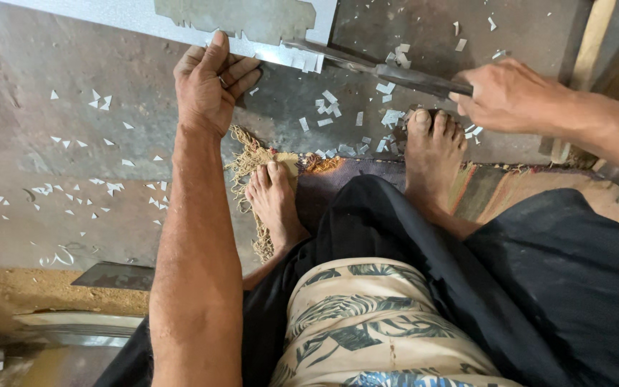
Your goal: The person uses tin snips to cut a rectangular metal sheet on a workbench, trimming edges and corners. They reposition the sheet several times and use a hammer to tap the surface during the process.
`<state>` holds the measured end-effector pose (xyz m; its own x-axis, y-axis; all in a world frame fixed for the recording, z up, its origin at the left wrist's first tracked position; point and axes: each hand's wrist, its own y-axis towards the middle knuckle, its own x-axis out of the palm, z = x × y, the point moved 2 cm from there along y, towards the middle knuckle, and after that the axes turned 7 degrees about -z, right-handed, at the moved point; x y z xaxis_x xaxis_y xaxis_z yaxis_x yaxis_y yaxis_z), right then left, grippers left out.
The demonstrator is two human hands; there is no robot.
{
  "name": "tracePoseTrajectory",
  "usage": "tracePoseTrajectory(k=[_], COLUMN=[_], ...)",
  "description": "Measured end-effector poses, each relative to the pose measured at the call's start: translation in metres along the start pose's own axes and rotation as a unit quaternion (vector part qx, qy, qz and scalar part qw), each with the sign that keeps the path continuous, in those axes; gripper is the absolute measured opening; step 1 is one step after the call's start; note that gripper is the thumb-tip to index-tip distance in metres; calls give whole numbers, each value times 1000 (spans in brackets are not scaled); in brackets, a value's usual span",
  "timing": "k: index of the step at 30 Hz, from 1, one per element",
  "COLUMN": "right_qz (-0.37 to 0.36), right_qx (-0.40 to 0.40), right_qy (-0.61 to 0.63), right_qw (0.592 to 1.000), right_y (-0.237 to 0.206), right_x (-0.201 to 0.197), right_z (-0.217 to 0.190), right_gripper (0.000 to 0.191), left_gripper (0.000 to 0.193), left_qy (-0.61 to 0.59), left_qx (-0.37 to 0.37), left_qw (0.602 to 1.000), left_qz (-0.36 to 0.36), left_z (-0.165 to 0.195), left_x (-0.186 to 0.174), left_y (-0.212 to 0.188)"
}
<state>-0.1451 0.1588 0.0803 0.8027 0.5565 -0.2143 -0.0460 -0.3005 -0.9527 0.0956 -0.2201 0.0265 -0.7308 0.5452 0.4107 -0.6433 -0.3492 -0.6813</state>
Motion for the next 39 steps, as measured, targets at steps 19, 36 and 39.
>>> tracePoseTrajectory(k=[19, 36, 39], right_qz=[-66, -123, -136], right_qx=[-121, -36, -37], right_qy=[10, 113, 29], right_qw=[990, 985, 990], right_y=[-10, -4, -1], right_x=[-25, -20, -24], right_z=[3, -1, 0], right_gripper=[70, 58, 62], left_gripper=[21, 22, 22], left_qy=[1, 2, -7], left_qx=[1, 34, 18], left_qw=[1000, 998, 999], left_qz=[-3, -51, -38], left_z=[-3, -5, -5], left_x=[-6, -10, -10], left_y=[2, 0, 2])
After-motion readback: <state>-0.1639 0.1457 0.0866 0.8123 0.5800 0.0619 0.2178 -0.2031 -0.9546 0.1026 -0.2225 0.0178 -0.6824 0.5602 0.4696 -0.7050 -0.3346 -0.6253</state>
